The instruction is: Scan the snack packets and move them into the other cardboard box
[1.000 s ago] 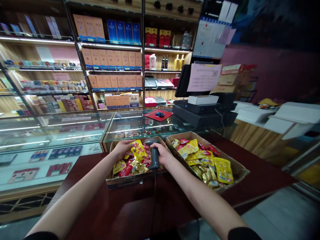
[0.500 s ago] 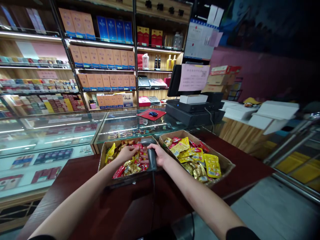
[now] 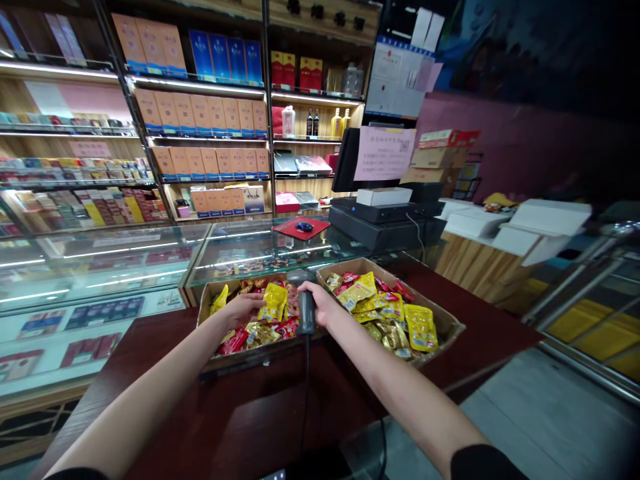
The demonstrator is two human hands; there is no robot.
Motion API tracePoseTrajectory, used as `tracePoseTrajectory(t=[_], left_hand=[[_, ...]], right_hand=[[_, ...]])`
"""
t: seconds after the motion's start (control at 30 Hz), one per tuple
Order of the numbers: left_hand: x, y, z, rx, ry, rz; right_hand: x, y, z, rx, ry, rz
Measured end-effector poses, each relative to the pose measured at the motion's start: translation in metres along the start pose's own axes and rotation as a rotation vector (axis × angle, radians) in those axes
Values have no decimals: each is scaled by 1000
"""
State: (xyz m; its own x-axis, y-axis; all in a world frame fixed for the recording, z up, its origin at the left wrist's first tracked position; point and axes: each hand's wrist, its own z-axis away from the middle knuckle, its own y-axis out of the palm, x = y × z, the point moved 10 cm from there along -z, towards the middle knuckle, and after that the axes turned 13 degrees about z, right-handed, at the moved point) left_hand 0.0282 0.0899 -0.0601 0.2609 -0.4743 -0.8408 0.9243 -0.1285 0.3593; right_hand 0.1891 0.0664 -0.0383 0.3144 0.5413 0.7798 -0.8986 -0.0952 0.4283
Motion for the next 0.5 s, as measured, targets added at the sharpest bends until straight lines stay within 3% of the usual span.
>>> tracePoseTrajectory(t=[0.37, 0.5], left_hand=[[-7, 13, 7, 74, 67, -147], [-19, 7, -5, -10, 97, -230]], right_hand=[[4, 21, 5, 80, 9, 110], [15, 23, 16, 27, -23, 118]])
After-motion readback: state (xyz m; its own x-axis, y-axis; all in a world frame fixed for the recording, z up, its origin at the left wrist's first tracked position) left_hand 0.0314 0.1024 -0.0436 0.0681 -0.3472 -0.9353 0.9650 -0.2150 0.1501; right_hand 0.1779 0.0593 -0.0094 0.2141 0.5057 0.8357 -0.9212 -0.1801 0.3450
